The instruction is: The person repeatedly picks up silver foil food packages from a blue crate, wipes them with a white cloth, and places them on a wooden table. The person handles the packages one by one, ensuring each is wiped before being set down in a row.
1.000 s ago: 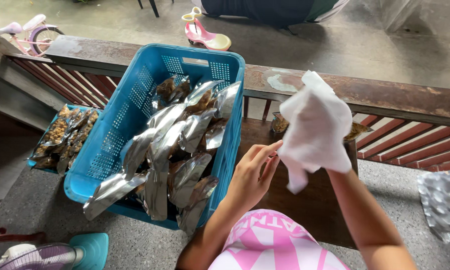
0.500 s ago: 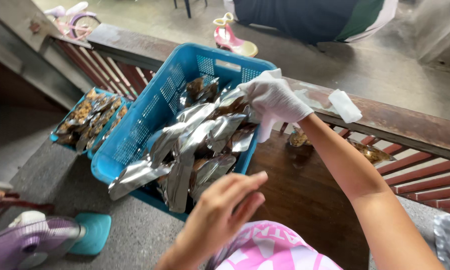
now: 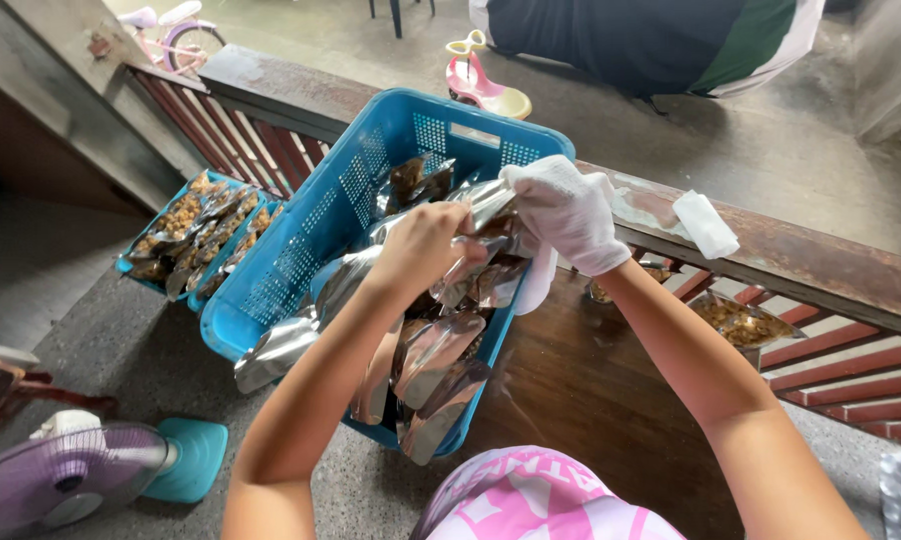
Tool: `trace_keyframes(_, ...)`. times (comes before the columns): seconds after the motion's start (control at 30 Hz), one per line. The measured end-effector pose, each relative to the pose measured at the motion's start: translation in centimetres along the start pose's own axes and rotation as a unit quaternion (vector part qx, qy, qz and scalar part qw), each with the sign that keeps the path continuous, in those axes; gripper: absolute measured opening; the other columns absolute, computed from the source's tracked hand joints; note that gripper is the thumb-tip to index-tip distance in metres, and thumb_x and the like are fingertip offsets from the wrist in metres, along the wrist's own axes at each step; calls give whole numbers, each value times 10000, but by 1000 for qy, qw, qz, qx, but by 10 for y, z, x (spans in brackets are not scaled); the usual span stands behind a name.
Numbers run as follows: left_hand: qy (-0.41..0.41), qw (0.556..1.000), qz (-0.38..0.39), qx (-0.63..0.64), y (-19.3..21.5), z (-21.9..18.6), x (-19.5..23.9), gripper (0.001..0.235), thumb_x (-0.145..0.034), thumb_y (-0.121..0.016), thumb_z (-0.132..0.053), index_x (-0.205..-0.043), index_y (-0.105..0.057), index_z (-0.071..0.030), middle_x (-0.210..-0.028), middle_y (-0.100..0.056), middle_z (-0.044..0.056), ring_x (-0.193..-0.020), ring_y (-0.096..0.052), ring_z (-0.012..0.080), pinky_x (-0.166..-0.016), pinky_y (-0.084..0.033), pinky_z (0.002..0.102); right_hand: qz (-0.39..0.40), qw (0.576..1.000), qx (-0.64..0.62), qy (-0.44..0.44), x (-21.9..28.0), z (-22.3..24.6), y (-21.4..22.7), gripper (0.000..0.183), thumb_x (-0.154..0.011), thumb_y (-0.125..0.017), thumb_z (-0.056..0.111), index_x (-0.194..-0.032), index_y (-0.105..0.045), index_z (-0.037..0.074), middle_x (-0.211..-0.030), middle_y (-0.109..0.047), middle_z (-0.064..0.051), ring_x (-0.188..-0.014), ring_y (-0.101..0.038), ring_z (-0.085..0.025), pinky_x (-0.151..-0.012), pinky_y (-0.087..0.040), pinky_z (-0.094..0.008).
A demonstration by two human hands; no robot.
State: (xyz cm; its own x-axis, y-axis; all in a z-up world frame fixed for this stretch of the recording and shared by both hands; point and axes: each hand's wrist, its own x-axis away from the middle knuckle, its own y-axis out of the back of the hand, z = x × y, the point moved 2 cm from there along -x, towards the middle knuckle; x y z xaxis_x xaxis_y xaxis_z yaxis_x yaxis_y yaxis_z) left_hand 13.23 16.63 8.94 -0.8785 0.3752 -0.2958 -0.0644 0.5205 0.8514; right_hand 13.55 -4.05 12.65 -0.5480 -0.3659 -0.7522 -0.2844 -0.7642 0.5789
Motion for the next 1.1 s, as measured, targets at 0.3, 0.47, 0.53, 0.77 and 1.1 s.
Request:
trace_keyframes(0.3,-204,935,-289,12,23,-75,21,378,-876,-809,-82,-1230,-676,-80,-1311,-704,119,-1289,-627,316,-1194,-409,506,94,913,-47,-394,22,65,81,172,-775,-890,116,-899,-799,38,-860,-761,-59,-744,-729,-179,-612,-577,-308)
trace_keyframes(0.47,-264,917,-280,107,11,-155,96,285,-956,-770,-127,-1179,-599,-86,-1404,-642,123,-1377,-580,320,-1281,-300,561,-41,976,-33,-211,83,104,123,230,-736,-741,20,-963,-730,-18,-964,-711,-95,-838,-667,-199,-755,-535,-345)
trace_keyframes(0.53,-238,916,-242,216,1,-175,120,149,-1037,-624,-125,-1146,-539,-72,-1405,-644,163,-1388,-590,338,-1291,-333,554,-96,985,-27,-137,108,108,133,270,-721,-681,-19,-989,-703,-41,-1005,-691,-111,-876,-641,-208,-812,-519,-361)
trace_keyframes(0.77,121,819,0,560,-106,-164,94,212,-1114,-506,-164,-1243,-567,-8,-991,-637,125,-872,-592,140,-793,-499,379,-52,941,98,-319,164,105,134,146,-747,-702,13,-892,-710,0,-815,-648,-67,-744,-620,-169,-700,-503,-316)
trace_keyframes(1.1,204,727,38,655,-222,-136,52,303,-992,-708,-328,-1089,-690,-42,-962,-655,-29,-892,-555,61,-801,-435,232,-78,907,133,-393,199,107,139,116,-729,-703,60,-843,-692,38,-778,-623,-37,-717,-613,-162,-657,-472,-321)
